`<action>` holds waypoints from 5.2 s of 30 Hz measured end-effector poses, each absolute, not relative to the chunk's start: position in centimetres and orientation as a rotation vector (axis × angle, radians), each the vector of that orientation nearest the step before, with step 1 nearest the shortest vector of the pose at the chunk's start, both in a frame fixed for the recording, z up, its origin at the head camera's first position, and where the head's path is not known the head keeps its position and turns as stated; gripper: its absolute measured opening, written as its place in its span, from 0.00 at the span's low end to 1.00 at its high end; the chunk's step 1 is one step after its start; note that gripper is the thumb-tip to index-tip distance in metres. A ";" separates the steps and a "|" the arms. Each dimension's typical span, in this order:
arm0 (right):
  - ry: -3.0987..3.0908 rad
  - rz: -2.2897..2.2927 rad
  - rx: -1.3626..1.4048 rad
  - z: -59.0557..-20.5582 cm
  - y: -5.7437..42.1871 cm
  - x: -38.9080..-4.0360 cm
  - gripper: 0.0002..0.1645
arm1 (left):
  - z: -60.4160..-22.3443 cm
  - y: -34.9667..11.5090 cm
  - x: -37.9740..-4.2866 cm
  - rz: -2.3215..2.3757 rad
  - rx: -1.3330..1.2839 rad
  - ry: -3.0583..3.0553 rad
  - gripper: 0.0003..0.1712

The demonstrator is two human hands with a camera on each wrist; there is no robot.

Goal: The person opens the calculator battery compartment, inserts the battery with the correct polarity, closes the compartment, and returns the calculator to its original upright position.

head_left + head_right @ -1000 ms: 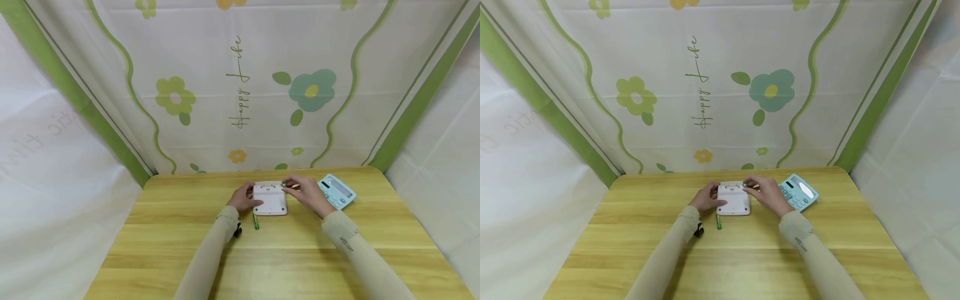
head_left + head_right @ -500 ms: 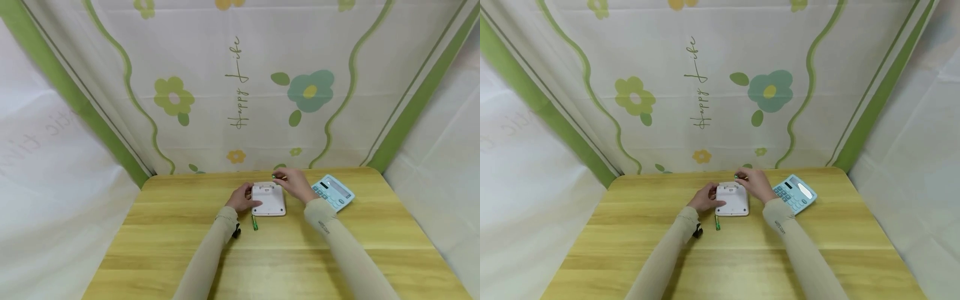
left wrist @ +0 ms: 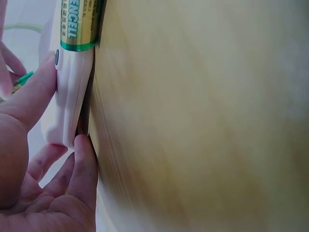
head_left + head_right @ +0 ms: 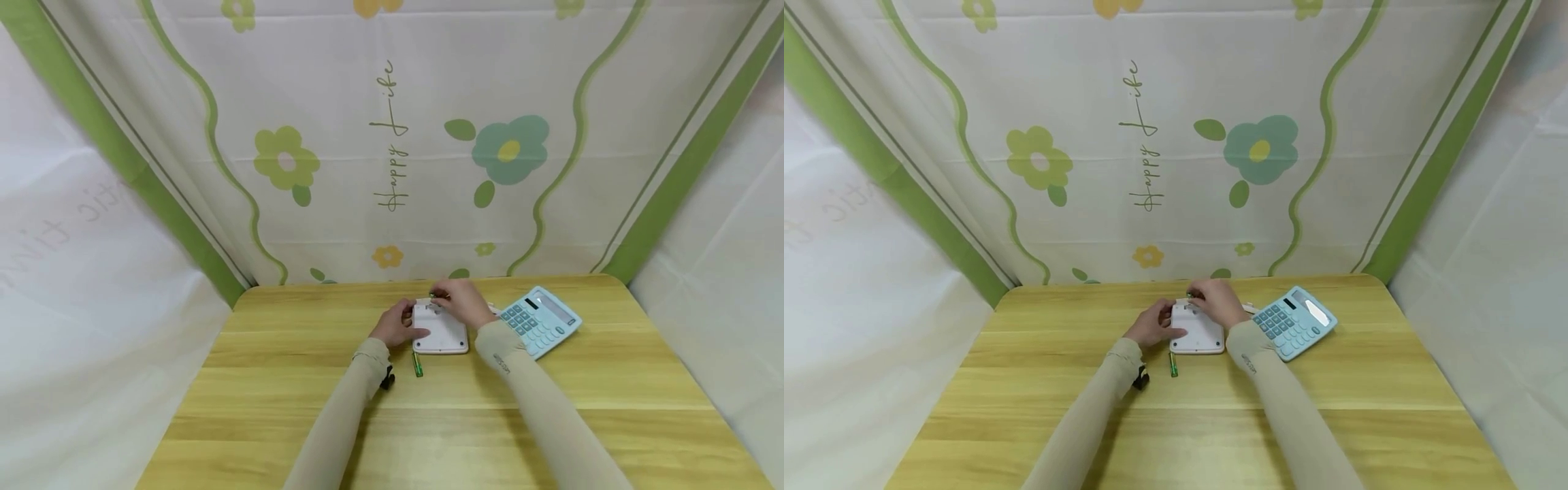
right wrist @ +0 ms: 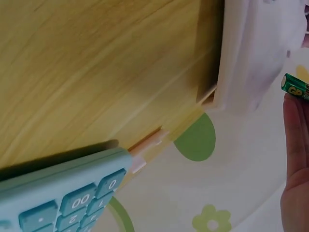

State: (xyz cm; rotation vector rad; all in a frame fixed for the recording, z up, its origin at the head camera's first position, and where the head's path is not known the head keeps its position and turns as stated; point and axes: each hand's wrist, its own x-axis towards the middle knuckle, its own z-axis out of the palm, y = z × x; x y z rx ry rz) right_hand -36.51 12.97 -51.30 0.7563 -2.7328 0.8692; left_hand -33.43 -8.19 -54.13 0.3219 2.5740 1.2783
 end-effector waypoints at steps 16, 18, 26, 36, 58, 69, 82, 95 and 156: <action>-2.700 0.600 0.854 -52.5 12.1 -36.6 0.10 | -54.3 -8.3 -33.7 1.265 0.343 2.579 0.41; -2.682 0.568 0.858 -52.6 12.1 -36.6 0.09 | -54.3 -8.3 -33.7 1.260 0.344 2.590 0.40; -2.779 0.688 0.685 -53.1 11.6 -36.7 0.07 | -54.4 -8.3 -33.6 1.259 0.329 2.584 0.41; -2.883 1.114 0.387 -53.3 11.0 -36.8 0.07 | -54.5 -8.2 -33.8 1.282 0.332 2.577 0.43; -2.986 1.162 0.349 -52.9 10.7 -37.0 0.06 | -55.0 -8.3 -34.0 1.265 0.281 2.584 0.43; -3.023 1.068 0.412 -51.5 11.3 -37.1 0.07 | -53.7 -7.6 -33.9 1.312 0.311 2.572 0.43; -3.132 0.626 0.705 -51.4 11.4 -36.5 0.17 | -54.1 -8.1 -34.1 1.279 0.274 2.592 0.43; -3.121 0.554 0.808 -51.6 13.6 -35.2 0.25 | -54.6 -8.1 -33.8 1.337 0.272 2.542 0.42; -3.133 0.574 0.307 -52.6 21.0 -38.1 0.05 | -54.5 -8.2 -33.8 1.312 0.274 2.566 0.42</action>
